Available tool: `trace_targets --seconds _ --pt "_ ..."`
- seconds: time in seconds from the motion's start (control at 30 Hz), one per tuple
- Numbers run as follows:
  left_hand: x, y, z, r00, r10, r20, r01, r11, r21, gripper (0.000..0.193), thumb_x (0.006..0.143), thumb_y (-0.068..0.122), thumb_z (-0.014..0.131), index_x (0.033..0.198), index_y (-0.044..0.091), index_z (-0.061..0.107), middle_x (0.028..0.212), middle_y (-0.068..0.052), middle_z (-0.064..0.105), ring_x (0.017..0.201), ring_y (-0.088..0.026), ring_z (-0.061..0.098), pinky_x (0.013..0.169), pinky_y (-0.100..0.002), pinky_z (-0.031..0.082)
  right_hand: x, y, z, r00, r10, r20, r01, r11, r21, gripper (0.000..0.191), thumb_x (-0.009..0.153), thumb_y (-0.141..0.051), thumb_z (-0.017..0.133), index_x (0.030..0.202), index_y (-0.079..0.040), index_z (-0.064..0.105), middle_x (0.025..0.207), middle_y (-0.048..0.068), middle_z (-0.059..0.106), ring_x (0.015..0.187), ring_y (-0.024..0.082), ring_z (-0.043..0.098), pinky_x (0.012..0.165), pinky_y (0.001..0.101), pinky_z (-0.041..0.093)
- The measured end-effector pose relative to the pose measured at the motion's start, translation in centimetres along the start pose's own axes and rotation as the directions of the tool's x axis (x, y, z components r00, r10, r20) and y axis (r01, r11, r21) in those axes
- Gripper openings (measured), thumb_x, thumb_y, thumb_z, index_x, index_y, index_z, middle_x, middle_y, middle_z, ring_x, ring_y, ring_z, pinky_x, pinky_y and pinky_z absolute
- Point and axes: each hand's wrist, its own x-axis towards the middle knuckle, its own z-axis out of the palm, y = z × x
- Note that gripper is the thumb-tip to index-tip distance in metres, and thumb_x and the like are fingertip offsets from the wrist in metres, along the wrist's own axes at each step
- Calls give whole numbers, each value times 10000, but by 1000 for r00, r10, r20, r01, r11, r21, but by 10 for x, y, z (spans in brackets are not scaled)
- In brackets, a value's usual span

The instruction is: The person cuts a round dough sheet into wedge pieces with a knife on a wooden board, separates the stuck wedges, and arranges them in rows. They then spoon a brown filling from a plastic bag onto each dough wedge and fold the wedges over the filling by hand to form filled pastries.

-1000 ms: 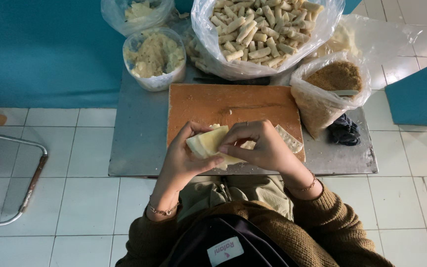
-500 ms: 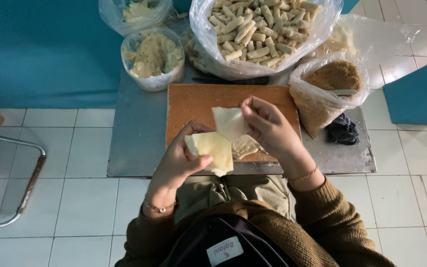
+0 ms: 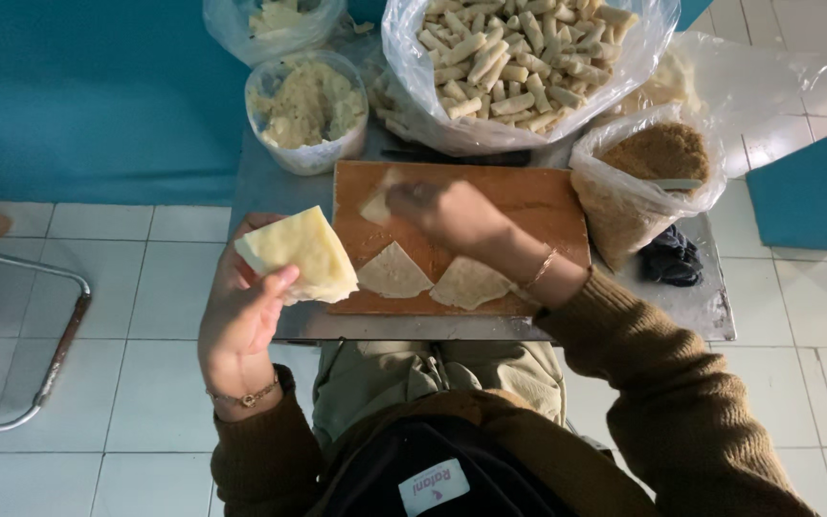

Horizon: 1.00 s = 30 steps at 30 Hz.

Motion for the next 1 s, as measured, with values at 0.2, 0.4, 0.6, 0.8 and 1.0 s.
trace_targets --seconds 0.2,0.4,0.6,0.8,1.0 --pt "3 -11 16 1000 4 -9 -4 999 32 531 855 49 759 1322 17 510 1177 -62 627 1120 -142 618 977 -314 530 -11 -7 4 987 75 144 -102 978 184 213 945 -181 687 1089 -24 678 1159 125 741 925 309 723 738 387 589" --pt "10 -25 34 1000 14 13 -15 997 70 539 860 77 808 1315 30 523 1140 -45 634 1041 -120 618 837 -270 521 -4 -26 -52 970 217 -105 -160 906 392 145 940 -101 732 1076 -52 740 1146 112 754 982 266 746 839 351 610" --pt "8 -37 67 993 -117 7 116 991 68 541 797 78 855 1252 46 565 1111 -53 671 990 -120 656 751 -257 552 -14 -88 -104 966 248 -70 -177 837 517 268 808 -139 862 1036 -47 754 1040 121 738 891 276 742 788 347 605" --pt "4 -31 85 992 -88 96 79 993 90 601 760 110 912 1261 38 587 1138 -47 679 1036 -115 661 828 -257 576 -15 -89 -118 953 302 -8 -243 781 575 191 856 -136 831 1032 -72 791 1030 77 774 874 204 777 770 304 626" --pt "2 -33 93 989 -95 117 85 993 85 680 697 161 954 1251 43 578 1170 -53 686 1086 -133 665 891 -291 564 -25 -72 -119 932 328 156 -341 645 684 161 852 -85 793 1011 -77 815 1006 54 792 870 171 778 770 289 601"
